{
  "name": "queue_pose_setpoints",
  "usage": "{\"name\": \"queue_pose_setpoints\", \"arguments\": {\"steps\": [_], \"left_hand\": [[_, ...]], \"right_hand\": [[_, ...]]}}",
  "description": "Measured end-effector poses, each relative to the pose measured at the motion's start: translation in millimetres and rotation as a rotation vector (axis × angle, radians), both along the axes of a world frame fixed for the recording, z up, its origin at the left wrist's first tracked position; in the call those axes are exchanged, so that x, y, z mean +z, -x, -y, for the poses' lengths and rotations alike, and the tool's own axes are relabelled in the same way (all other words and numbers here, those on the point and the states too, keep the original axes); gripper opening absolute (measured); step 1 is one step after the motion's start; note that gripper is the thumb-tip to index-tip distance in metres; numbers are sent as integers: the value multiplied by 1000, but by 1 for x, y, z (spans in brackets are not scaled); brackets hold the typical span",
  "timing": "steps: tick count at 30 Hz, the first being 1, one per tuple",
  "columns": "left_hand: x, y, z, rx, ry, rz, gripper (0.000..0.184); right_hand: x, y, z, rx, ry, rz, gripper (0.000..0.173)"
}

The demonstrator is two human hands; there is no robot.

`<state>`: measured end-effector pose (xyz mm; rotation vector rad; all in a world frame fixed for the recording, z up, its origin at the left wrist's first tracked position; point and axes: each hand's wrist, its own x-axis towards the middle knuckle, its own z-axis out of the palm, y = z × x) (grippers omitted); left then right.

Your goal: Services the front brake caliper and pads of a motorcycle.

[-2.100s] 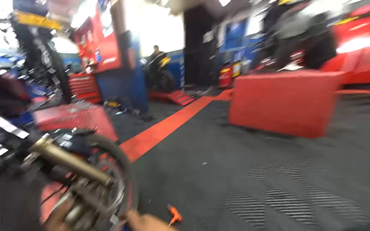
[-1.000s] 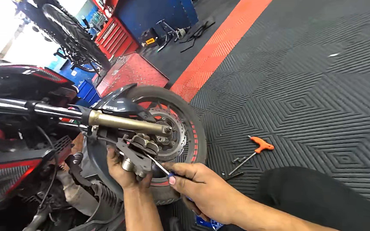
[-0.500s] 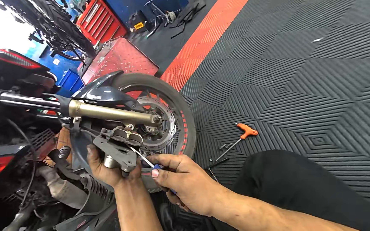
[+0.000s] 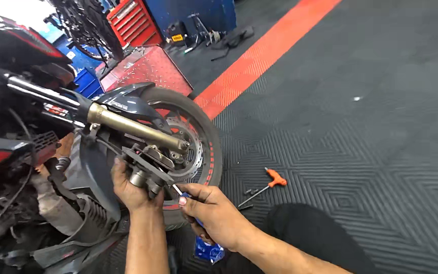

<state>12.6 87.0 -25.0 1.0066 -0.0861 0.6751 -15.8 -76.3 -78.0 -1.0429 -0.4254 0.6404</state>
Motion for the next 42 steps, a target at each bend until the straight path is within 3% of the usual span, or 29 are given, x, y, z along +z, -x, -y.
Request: {"name": "queue_pose_setpoints", "arguments": {"steps": [3,5,9,12,14,19,22,28,33,37,42], "left_hand": [[0,4,1,14,30,-130,33],[-4,7,-5,-29,60,-190,31],[-19,7,-38,-345,57,-163,45],[-27,-1,-57,-459,7,-170,60],[-34,-4,-62,-485,17,-215,71],[-39,-5,-69,-564,-25,-194,56],[-45,-2,-83,-590,-92,-245,61],[-43,6,-96,-588,-146,-284,54],[-48,1,-95,-616,-132,-299,65],[-50,0,-97,-572,-144,-329,63],[-41,6,-87,-451,-146,-389,37]], "right_hand": [[-8,-16,9,-68,277,437,35],[-10,-29,14,-67,372,585,35],[-6,-42,15,147,291,452,37],[-6,-37,7,228,295,346,35],[-2,-36,3,213,451,403,34],[26,-34,-8,188,934,695,39],[38,-36,-15,262,1098,774,38],[44,-34,-21,316,1178,923,35],[41,-41,-20,312,1235,996,33],[33,-45,-24,307,1253,1001,31],[16,-54,-29,269,1282,1041,31]]}}
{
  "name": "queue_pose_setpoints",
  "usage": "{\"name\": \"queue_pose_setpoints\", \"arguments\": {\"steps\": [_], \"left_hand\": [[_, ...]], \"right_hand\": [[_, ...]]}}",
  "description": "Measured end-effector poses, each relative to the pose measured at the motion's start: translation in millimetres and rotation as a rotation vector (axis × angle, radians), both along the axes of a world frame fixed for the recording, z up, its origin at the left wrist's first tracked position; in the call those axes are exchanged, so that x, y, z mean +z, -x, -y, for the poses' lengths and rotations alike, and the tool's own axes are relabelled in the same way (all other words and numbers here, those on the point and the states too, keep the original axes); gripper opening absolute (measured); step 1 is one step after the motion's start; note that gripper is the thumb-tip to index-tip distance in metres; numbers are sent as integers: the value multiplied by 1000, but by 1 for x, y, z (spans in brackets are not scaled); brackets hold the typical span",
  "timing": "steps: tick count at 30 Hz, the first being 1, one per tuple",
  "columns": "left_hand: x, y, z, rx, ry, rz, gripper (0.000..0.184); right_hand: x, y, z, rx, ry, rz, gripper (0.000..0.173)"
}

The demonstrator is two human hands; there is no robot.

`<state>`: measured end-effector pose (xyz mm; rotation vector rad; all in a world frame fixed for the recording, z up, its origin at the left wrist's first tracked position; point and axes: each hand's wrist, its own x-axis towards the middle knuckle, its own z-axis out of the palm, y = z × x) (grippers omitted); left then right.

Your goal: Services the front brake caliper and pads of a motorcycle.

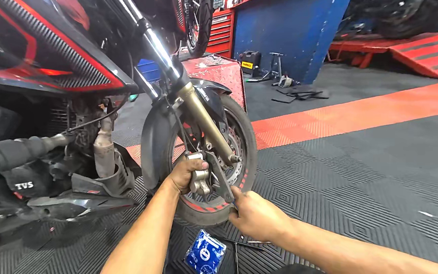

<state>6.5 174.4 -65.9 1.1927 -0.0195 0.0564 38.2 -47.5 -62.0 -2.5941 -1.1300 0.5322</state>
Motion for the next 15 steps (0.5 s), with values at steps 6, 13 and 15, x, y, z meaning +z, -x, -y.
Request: {"name": "queue_pose_setpoints", "arguments": {"steps": [6,13,15], "left_hand": [[-1,-6,8,11,-14,45,42],[-1,-20,30,-43,177,309,52],[-1,-25,38,33,211,331,47]], "right_hand": [[-15,4,11,-47,-144,82,30],[-44,51,18,-219,-1104,-403,37],[-50,49,23,-245,-1144,-481,35]]}}
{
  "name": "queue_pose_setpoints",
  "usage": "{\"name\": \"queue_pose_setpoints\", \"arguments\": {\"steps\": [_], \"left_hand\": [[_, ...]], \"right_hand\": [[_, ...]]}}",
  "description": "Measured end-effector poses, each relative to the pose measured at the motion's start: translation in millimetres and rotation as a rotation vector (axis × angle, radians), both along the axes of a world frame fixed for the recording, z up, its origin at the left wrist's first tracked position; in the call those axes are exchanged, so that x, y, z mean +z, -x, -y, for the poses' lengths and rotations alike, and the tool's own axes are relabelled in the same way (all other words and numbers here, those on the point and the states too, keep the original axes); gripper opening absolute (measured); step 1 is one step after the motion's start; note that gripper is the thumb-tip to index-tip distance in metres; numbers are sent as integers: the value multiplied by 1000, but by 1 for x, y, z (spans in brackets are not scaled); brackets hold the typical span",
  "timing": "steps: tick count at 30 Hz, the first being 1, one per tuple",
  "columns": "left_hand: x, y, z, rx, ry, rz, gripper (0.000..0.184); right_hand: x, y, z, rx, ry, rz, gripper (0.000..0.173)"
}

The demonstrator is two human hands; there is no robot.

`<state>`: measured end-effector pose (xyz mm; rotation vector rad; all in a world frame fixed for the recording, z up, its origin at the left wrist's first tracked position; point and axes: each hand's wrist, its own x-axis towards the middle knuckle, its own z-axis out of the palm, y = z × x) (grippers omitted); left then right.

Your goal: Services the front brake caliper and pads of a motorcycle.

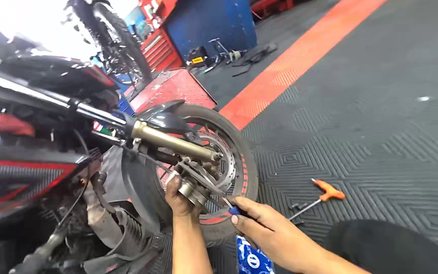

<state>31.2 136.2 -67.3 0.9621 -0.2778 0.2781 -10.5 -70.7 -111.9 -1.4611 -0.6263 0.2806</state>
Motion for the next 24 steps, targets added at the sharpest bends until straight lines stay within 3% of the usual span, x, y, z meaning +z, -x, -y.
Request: {"name": "queue_pose_setpoints", "arguments": {"steps": [6,10,12,18,24], "left_hand": [[16,4,9,53,-39,-122,56],[30,14,7,67,-87,-196,52],[34,17,10,93,-80,-226,51],[29,14,15,65,-24,-196,55],[23,12,14,18,21,-204,59]], "right_hand": [[-17,-12,17,-45,138,93,38],[-27,1,14,-243,189,373,45],[-30,10,12,-250,156,404,46],[-16,3,5,5,-19,182,46],[-16,-10,9,215,-32,-91,39]]}}
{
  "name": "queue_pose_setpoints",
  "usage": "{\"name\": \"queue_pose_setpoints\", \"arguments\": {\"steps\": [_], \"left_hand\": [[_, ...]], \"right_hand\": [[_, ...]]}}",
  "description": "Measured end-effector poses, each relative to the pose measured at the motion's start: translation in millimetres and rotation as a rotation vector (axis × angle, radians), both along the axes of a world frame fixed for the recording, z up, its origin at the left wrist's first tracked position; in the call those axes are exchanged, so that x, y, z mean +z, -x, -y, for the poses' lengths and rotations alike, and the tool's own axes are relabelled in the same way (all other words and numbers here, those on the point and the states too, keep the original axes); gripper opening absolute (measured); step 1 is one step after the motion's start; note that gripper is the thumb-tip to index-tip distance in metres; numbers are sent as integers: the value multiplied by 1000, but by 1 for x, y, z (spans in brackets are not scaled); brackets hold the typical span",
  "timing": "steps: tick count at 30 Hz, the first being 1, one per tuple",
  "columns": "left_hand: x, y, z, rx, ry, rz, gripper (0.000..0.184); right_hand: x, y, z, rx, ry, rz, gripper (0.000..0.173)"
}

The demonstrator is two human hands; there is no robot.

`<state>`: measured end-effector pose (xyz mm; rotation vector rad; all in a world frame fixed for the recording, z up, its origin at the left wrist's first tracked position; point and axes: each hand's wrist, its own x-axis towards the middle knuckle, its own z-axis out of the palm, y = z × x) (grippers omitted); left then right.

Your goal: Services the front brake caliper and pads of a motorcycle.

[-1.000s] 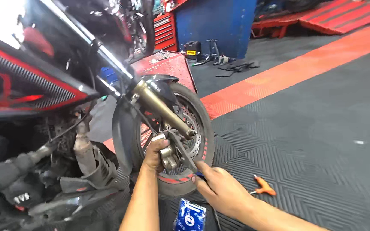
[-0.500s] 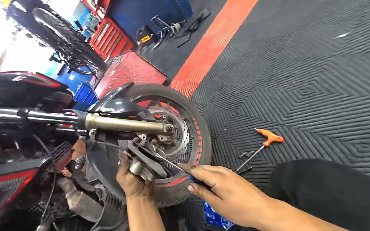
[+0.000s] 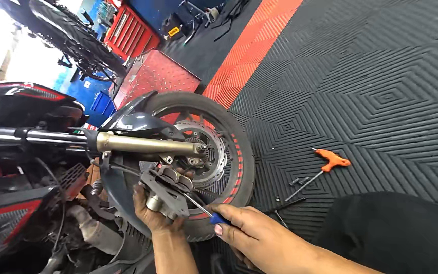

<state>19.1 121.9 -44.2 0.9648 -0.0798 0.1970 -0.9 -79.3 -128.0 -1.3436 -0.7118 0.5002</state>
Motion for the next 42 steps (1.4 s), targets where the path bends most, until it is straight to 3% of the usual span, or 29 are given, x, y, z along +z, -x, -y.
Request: {"name": "queue_pose_setpoints", "arguments": {"steps": [5,8,11,15,21,24,26,27,30,32,35,38,42], "left_hand": [[-4,0,-3,-11,-27,78,52],[0,2,-4,-71,-30,113,45],[-9,-1,-16,-228,10,97,56],[-12,-4,-17,-163,-80,110,59],[-10,1,-24,-240,-74,97,60],[4,22,-46,-120,-361,-33,24],[15,36,-73,-230,-443,-108,33],[22,37,-79,-270,-451,-63,38],[14,33,-64,-213,-402,130,23],[-1,29,-63,-154,-371,143,28],[-13,22,-57,-149,-273,117,48],[-14,11,-36,-154,-118,151,51],[-6,4,-12,-206,8,173,52]], "right_hand": [[3,-25,-8,43,23,115,36],[7,-35,-12,28,172,301,29],[11,-40,-12,-17,336,420,21],[17,-42,-11,-35,402,456,7],[34,-38,-10,59,499,450,5],[38,-51,15,231,820,713,14],[29,-58,22,486,1106,863,26],[27,-55,12,528,1117,850,27],[44,-48,-13,360,940,793,18],[50,-40,-9,335,897,666,26],[19,-10,24,211,739,539,42],[2,28,45,11,386,380,39],[0,41,37,-85,173,166,40]]}}
